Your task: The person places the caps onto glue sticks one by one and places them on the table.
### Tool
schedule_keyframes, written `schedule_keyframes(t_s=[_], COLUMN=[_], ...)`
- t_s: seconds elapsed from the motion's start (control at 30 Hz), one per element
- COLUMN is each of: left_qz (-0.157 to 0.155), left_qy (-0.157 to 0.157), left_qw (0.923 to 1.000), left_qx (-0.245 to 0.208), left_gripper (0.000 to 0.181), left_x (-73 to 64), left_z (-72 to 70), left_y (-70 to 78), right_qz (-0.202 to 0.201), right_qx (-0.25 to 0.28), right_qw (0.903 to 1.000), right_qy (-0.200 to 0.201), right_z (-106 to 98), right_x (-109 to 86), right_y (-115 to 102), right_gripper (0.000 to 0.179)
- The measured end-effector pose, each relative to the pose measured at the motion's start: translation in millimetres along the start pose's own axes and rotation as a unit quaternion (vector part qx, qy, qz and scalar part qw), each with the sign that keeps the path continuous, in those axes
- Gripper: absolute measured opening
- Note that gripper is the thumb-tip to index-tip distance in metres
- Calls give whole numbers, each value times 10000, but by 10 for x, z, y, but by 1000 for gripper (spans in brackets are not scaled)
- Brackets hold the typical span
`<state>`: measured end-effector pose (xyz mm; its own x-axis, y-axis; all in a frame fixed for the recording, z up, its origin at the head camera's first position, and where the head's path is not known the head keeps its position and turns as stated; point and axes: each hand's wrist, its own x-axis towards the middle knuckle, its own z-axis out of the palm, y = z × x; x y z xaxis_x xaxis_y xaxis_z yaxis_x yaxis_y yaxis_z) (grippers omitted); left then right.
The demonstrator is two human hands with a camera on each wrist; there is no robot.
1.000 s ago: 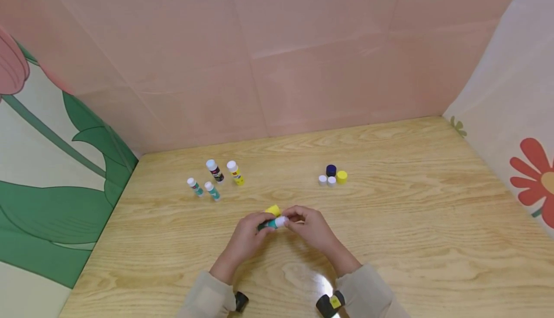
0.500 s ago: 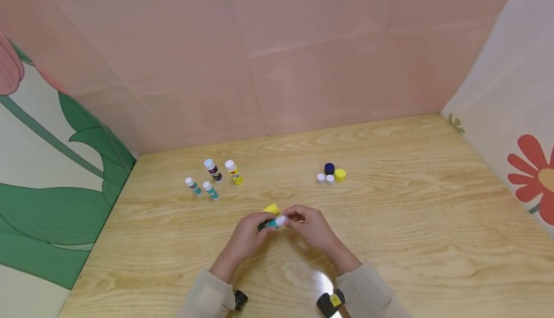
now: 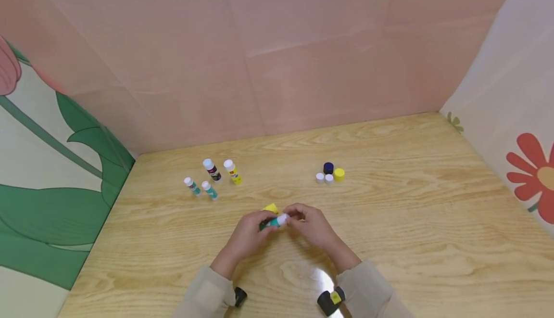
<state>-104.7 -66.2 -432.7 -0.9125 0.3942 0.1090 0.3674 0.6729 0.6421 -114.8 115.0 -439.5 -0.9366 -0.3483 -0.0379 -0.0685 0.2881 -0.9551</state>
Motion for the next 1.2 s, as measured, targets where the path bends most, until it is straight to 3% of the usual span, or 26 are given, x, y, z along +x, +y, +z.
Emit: schedule_keyframes(t_s=[0.2, 0.4, 0.6, 0.8, 1.2], left_qz=[60, -167, -263, -411, -575], left_qy=[-91, -289, -369, -585, -683], left_qw=[9997, 9990, 9959, 9907, 9878], left_qx=[220, 305, 787, 1160, 1276], left_gripper=[17, 14, 14, 13, 16], left_x=[42, 101, 180, 240, 284], left_z=[57, 116, 154, 182, 197], left_y=[20, 42, 66, 73, 114], right_qz=[32, 32, -66, -104, 12], right_qx=[-136, -288, -628, -729, -1349], right_qw=[9999, 9992, 9965, 9964, 9898], right_qy=[54, 273, 545, 424, 449], right_z=[-36, -58, -106, -163, -451], right_x=[-10, -10, -14, -3, 67], right_y=[38, 81, 123, 139, 130], right_gripper=[21, 20, 18, 18, 18])
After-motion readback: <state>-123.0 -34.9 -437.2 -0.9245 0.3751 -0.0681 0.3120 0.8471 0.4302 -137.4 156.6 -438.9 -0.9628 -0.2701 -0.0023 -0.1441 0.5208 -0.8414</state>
